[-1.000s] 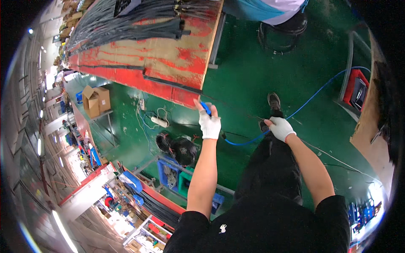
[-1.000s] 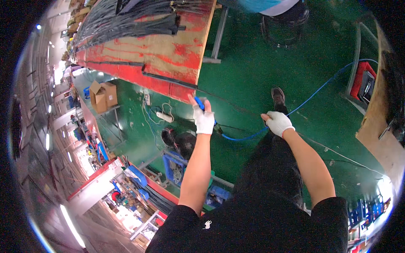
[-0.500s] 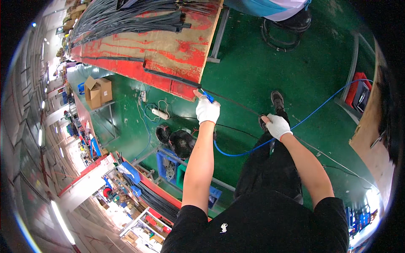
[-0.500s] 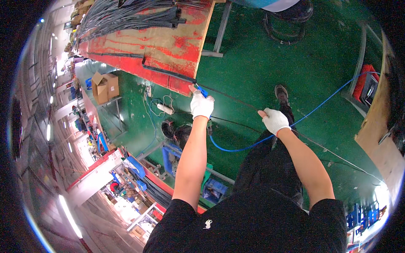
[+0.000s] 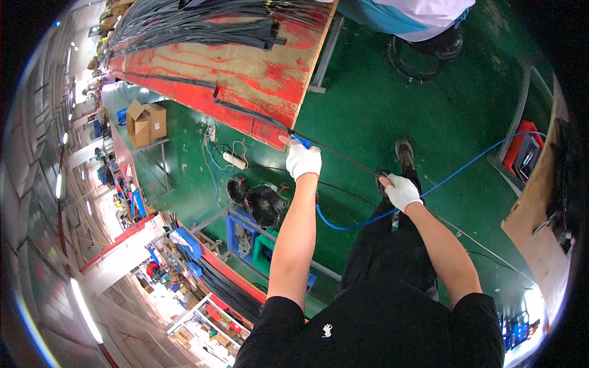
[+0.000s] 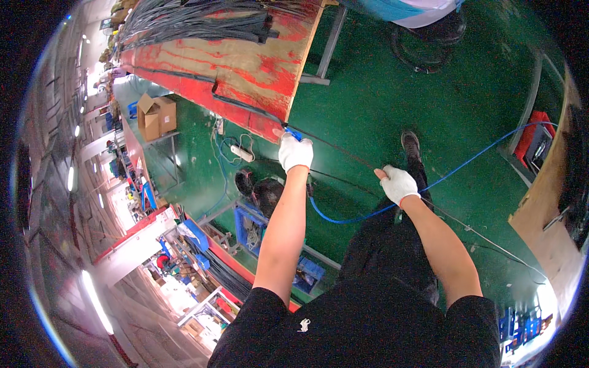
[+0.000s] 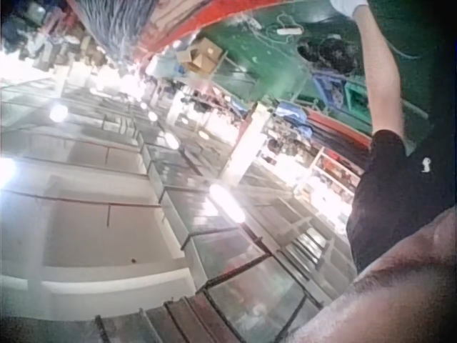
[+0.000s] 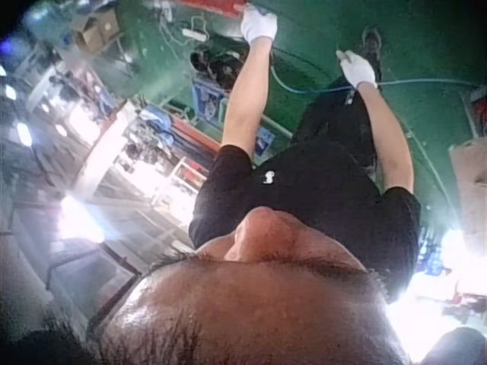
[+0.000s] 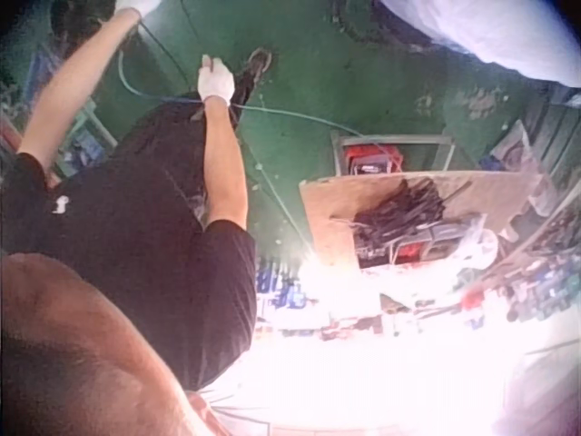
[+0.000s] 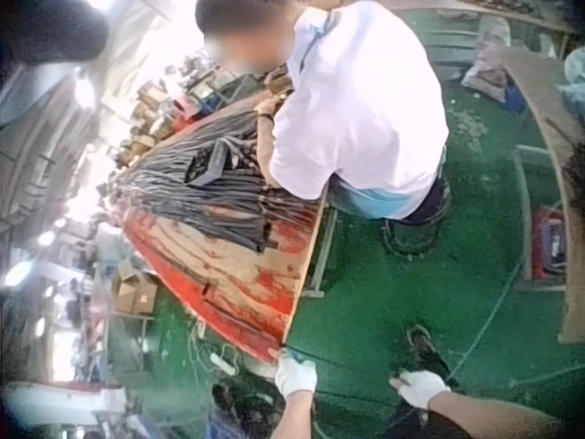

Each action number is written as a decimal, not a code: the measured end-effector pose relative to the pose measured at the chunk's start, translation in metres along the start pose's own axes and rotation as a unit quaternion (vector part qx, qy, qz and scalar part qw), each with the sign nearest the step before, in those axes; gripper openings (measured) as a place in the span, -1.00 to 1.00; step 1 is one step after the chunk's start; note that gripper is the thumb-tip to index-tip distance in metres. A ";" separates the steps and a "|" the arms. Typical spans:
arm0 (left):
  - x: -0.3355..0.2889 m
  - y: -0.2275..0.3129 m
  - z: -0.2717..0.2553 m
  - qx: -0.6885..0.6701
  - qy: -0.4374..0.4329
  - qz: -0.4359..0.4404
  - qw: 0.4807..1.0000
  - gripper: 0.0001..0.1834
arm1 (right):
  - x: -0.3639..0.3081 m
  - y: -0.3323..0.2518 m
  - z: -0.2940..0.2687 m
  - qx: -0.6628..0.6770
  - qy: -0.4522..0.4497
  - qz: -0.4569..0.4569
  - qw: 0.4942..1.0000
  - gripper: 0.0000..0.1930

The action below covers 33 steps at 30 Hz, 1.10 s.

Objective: Cutting and preparing long black industrial cables at a workbench.

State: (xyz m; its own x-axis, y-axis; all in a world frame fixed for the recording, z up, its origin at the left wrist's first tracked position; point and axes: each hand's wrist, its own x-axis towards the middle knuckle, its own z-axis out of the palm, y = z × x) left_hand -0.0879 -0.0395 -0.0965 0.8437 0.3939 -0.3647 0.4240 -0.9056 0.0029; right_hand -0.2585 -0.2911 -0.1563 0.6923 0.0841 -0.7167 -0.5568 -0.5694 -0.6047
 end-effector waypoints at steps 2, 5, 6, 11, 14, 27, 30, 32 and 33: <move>0.006 -0.002 0.005 0.003 0.016 -0.007 1.000 0.16 | 0.000 -0.003 -0.004 -0.004 -0.001 -0.015 1.000 -0.51; 0.010 0.001 0.006 0.014 0.016 0.004 1.000 0.17 | 0.001 -0.003 -0.008 0.007 -0.004 -0.006 1.000 -0.53; 0.011 0.003 0.005 0.008 0.020 0.007 1.000 0.18 | 0.001 -0.003 -0.012 0.011 -0.009 0.000 1.000 -0.53; -0.001 0.020 -0.006 0.002 0.045 0.020 0.999 0.18 | -0.002 -0.002 -0.027 0.006 -0.020 -0.008 1.000 -0.52; -0.008 0.024 -0.011 0.033 0.066 0.027 0.997 0.11 | -0.003 -0.002 -0.030 0.022 -0.021 -0.039 0.999 -0.47; -0.001 0.007 -0.068 0.106 0.079 0.063 0.989 0.02 | 0.000 0.018 -0.016 0.015 0.022 -0.080 0.996 -0.41; -0.003 0.002 -0.042 0.097 0.070 0.069 0.990 0.00 | -0.025 0.125 -0.017 -0.040 0.015 0.006 0.999 -0.37; -0.005 0.011 -0.032 0.078 0.068 0.058 0.993 -0.03 | -0.059 0.211 -0.019 -0.070 0.033 0.004 0.997 -0.36; -0.003 0.007 -0.025 0.076 0.065 0.049 0.994 -0.03 | -0.087 0.241 -0.026 -0.115 0.030 0.065 0.991 -0.36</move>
State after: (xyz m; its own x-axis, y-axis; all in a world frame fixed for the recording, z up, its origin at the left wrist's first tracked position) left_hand -0.0792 -0.0435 -0.0716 0.9179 0.3106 -0.2470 0.2917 -0.9501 -0.1108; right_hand -0.4406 -0.4566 -0.2305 0.6521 -0.0464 -0.7567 -0.5276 -0.7446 -0.4090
